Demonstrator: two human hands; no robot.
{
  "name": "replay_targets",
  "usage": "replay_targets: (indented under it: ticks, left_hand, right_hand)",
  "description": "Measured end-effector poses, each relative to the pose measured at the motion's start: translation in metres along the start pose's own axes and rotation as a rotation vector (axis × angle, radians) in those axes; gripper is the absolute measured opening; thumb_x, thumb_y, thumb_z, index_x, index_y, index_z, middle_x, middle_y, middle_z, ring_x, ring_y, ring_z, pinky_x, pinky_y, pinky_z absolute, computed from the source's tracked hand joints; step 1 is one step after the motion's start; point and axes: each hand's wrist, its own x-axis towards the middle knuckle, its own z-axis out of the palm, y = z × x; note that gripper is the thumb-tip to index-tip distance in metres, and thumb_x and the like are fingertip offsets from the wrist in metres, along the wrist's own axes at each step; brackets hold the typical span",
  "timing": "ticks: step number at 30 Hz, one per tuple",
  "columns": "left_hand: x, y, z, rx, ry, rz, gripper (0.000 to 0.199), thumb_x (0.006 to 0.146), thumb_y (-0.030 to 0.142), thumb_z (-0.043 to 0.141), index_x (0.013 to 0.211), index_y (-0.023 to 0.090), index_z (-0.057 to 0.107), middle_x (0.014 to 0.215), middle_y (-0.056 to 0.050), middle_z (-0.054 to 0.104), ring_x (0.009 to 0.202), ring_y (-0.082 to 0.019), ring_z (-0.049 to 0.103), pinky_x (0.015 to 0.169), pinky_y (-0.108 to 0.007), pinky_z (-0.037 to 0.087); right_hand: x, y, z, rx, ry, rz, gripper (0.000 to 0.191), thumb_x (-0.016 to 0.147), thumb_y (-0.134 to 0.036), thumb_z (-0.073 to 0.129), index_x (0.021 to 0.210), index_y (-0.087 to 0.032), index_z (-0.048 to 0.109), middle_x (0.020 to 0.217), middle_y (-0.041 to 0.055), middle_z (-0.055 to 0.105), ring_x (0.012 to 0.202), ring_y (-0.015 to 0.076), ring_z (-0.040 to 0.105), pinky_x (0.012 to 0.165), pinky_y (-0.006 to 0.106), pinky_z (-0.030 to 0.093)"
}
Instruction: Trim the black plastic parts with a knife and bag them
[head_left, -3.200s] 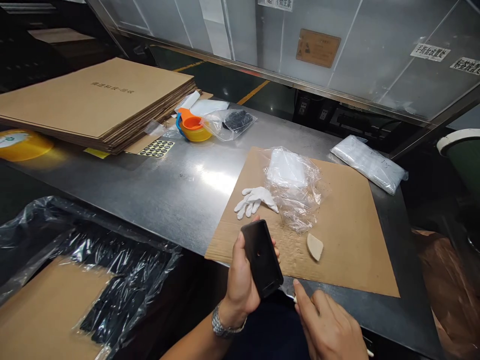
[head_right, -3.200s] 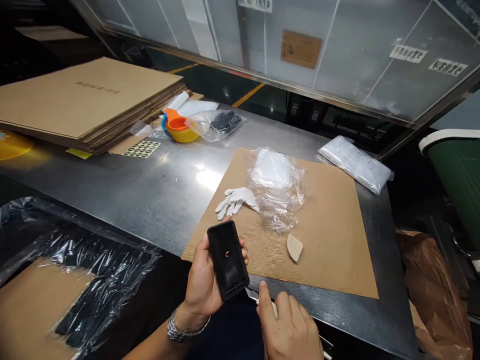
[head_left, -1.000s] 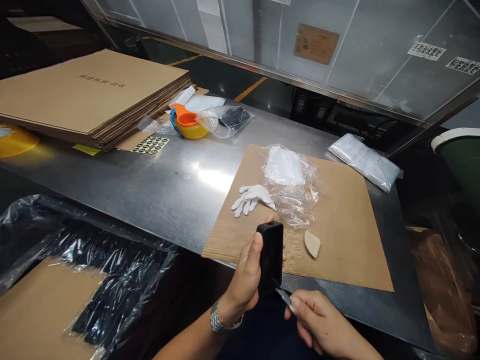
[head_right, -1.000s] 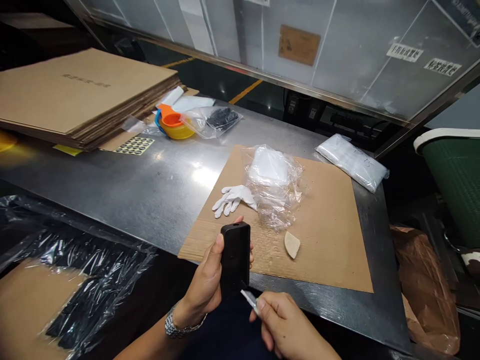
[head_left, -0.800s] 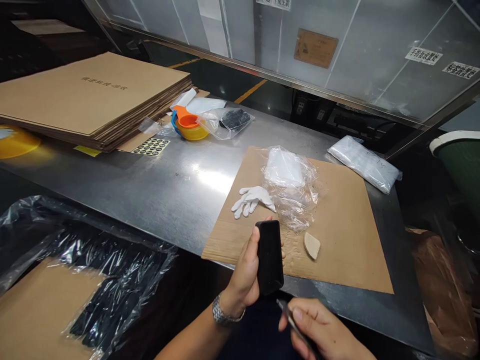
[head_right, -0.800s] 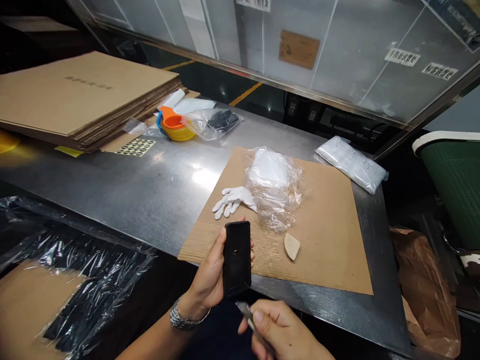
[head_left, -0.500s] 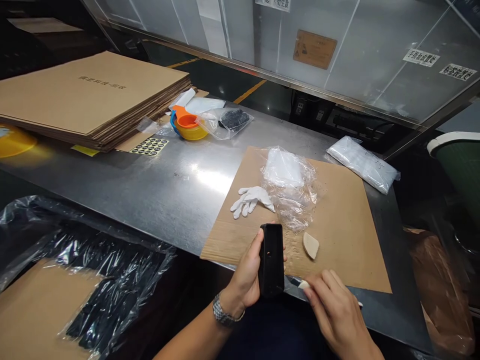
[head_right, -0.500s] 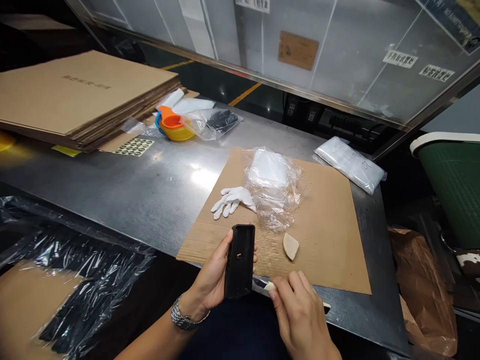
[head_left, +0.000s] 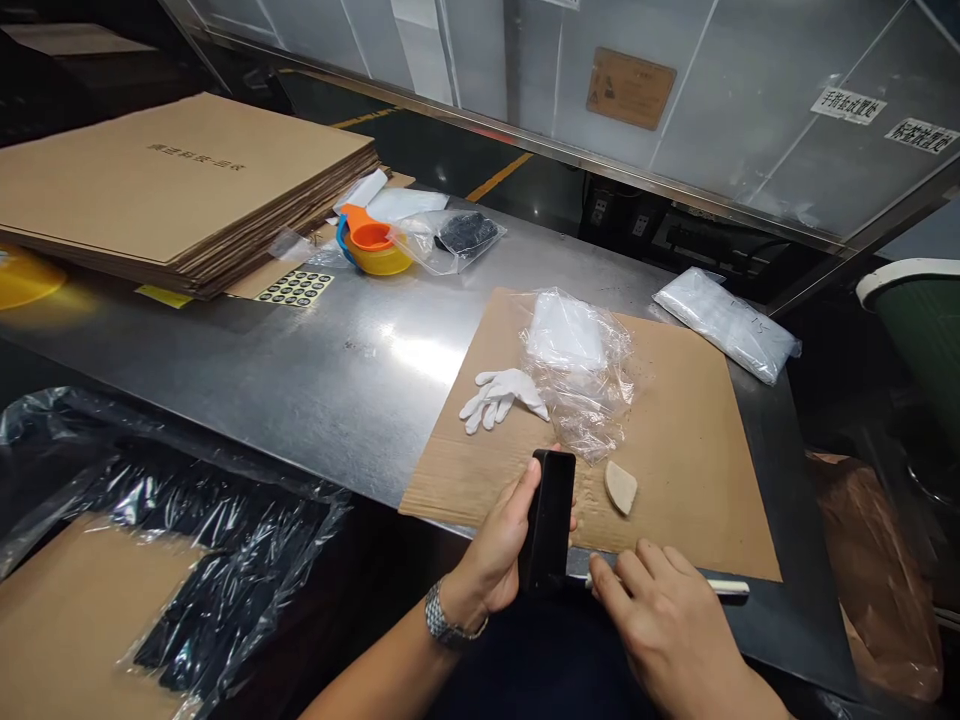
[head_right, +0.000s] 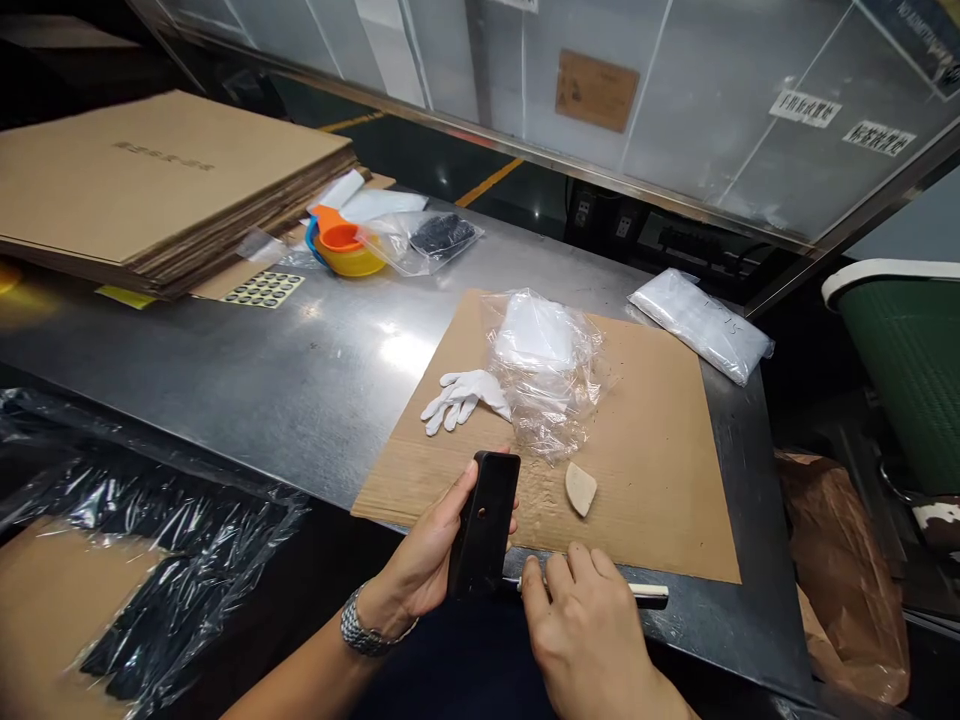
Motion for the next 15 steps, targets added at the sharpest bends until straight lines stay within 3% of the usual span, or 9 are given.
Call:
replay_targets:
  ticks: [5, 15]
  left_hand:
    - [0.000, 0.001, 0.000, 0.067, -0.011, 0.008, 0.043, 0.084, 0.047, 0.050, 0.120, 0.024, 0.051, 0.073, -0.002, 0.063, 0.059, -0.013, 0.062, 0.049, -0.019, 0.048]
    - [0.000, -0.002, -0.003, 0.080, -0.038, -0.057, 0.032, 0.084, 0.043, 0.052, 0.105, 0.019, 0.057, 0.070, -0.001, 0.062, 0.056, -0.012, 0.062, 0.049, -0.021, 0.049]
  right_hand:
    - [0.005, 0.003, -0.003, -0.045, -0.023, -0.018, 0.033, 0.059, -0.009, 0.058, 0.091, -0.015, 0.065, 0.061, 0.0027, 0.056, 0.059, 0.0179, 0.045, 0.057, 0.031, 0.026]
    - [0.018, 0.013, -0.007, -0.101, -0.071, -0.009, 0.022, 0.063, -0.008, 0.058, 0.082, -0.017, 0.063, 0.061, 0.0025, 0.056, 0.059, 0.0178, 0.046, 0.057, 0.031, 0.025]
